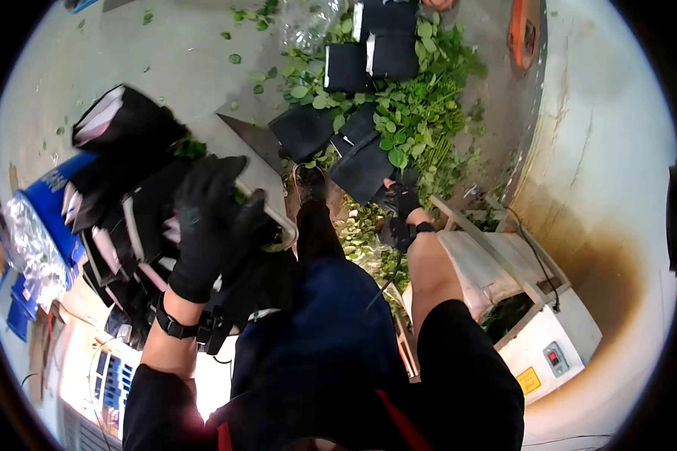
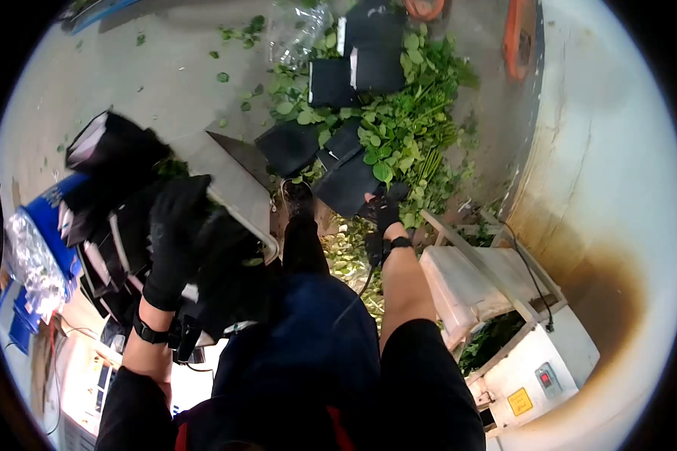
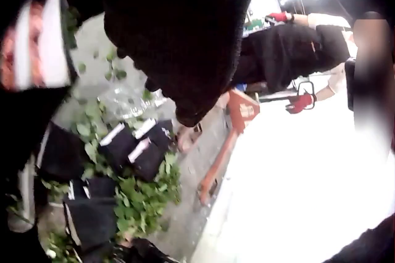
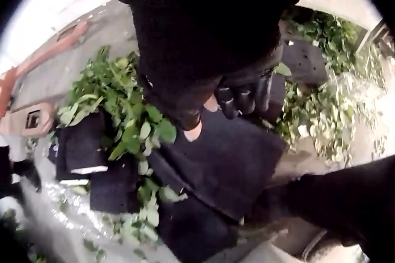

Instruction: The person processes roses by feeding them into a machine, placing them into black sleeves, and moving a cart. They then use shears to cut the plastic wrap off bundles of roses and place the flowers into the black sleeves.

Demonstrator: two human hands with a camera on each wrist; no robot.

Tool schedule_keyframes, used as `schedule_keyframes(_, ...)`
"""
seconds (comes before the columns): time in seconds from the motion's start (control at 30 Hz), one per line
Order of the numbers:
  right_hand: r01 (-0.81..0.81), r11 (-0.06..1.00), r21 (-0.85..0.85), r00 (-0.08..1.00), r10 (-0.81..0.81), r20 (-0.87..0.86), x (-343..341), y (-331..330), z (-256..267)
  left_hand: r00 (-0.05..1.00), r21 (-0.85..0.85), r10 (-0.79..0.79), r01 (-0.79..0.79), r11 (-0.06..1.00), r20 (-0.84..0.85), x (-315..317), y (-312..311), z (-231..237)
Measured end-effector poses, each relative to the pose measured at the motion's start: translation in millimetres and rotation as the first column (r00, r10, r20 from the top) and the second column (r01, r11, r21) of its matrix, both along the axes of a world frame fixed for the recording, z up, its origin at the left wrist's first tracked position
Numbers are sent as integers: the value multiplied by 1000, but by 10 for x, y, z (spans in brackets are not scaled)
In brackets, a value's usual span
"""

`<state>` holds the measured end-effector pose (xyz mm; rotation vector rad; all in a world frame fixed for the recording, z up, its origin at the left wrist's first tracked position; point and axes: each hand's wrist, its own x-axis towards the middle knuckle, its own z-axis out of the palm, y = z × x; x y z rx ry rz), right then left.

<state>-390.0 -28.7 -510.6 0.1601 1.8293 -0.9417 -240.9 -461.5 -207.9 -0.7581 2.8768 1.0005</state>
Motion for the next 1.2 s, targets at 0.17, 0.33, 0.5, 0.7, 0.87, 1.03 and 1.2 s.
schedule_keyframes(0.17,368,873,320,874,-442,202,-403,-631,54,950,392,-307,302,869,-51,-1046,592,-1188)
schedule_keyframes(0.33,192,961,199,978,-204,40,-32,-214,-866,762,366,-571,459,809,305,-1503,1284,-3064)
schedule_keyframes(0.5,427,897,-119,902,-432,-19,-257,-441,88,792,762,-485,38,647,372,-1484,1436,-4068)
schedule_keyframes(0.7,561,748,-356,824,-464,324,-372,-156,-83,644,830,-595,-114,546,480,-1541,623,-3230)
schedule_keyframes(0.87,293,938,185,935,-241,-260,-309,-303,-1687,624,822,-573,-214,529,531,-1530,163,-2351)
schedule_keyframes(1.03,-131,793,595,797,441,-413,-804,-873,-1744,743,836,-394,-426,345,541,-1276,1,-1976)
schedule_keyframes(1.2,493,869,42,845,-490,213,-1047,-857,-697,822,858,-282,-409,310,494,-1162,84,-1562)
